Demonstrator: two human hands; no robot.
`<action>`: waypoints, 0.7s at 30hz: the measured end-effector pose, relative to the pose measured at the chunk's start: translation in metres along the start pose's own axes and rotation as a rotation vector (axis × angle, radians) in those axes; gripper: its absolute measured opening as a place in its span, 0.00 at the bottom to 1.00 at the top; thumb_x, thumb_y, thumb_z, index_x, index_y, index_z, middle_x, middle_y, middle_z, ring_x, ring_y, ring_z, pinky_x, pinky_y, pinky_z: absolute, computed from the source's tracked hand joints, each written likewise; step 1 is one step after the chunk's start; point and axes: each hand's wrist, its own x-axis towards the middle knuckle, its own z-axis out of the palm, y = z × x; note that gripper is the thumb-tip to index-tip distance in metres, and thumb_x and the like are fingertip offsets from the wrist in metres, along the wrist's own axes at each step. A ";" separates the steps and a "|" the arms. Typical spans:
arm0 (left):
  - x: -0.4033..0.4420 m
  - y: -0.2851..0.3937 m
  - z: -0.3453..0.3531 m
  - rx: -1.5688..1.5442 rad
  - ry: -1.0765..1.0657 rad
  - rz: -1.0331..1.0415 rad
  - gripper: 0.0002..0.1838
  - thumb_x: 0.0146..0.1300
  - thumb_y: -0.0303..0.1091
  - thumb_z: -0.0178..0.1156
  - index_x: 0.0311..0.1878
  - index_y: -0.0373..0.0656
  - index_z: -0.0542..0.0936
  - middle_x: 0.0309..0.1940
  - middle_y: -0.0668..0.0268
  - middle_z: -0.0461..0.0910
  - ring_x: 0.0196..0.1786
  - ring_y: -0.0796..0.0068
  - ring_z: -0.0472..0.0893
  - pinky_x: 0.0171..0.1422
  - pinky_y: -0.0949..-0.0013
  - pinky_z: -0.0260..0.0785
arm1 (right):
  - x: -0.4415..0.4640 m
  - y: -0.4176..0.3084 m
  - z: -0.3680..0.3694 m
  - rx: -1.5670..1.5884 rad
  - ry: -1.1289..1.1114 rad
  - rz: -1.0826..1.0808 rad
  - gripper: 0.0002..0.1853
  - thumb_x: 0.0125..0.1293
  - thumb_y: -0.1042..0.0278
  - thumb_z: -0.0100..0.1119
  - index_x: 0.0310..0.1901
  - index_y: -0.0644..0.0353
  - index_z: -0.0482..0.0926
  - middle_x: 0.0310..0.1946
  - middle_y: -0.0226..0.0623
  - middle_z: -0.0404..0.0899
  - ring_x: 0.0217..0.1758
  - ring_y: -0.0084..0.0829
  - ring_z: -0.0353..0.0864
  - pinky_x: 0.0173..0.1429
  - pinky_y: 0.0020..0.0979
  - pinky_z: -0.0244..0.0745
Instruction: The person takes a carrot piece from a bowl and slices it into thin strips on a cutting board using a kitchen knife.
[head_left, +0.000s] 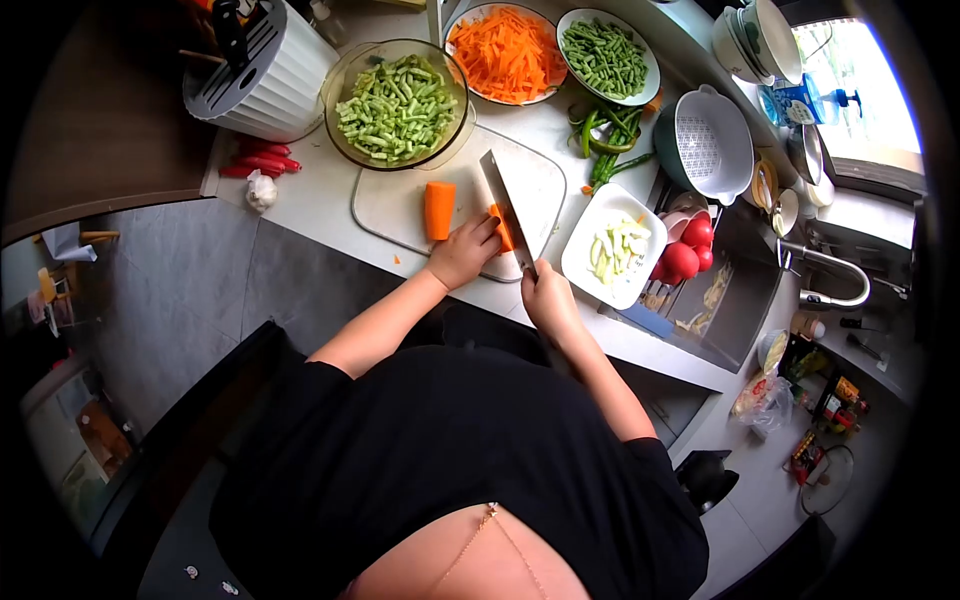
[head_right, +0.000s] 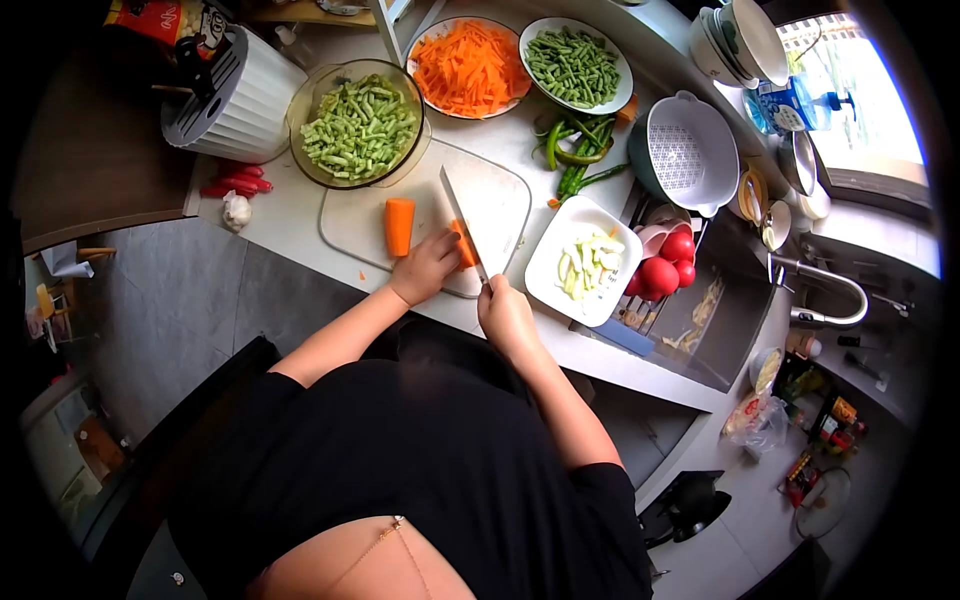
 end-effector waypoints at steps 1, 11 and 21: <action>0.002 0.000 0.001 -0.023 0.054 0.031 0.15 0.57 0.28 0.54 0.49 0.42 0.78 0.60 0.59 0.70 0.59 0.56 0.72 0.53 0.59 0.74 | 0.000 0.006 0.006 -0.036 0.025 -0.032 0.10 0.66 0.69 0.50 0.33 0.69 0.71 0.24 0.63 0.76 0.33 0.62 0.77 0.40 0.53 0.70; 0.000 -0.003 0.004 -0.047 0.021 0.017 0.16 0.59 0.32 0.53 0.51 0.47 0.78 0.60 0.63 0.72 0.60 0.60 0.72 0.53 0.61 0.75 | 0.018 0.006 0.015 -0.118 0.052 -0.092 0.08 0.65 0.70 0.50 0.34 0.68 0.71 0.21 0.62 0.76 0.27 0.60 0.78 0.35 0.55 0.72; -0.005 -0.007 0.007 0.037 0.042 0.064 0.14 0.60 0.31 0.54 0.48 0.39 0.78 0.54 0.58 0.75 0.58 0.58 0.73 0.57 0.61 0.72 | 0.019 0.001 0.001 0.001 0.090 -0.078 0.11 0.66 0.67 0.50 0.32 0.69 0.71 0.24 0.64 0.76 0.30 0.63 0.77 0.37 0.53 0.72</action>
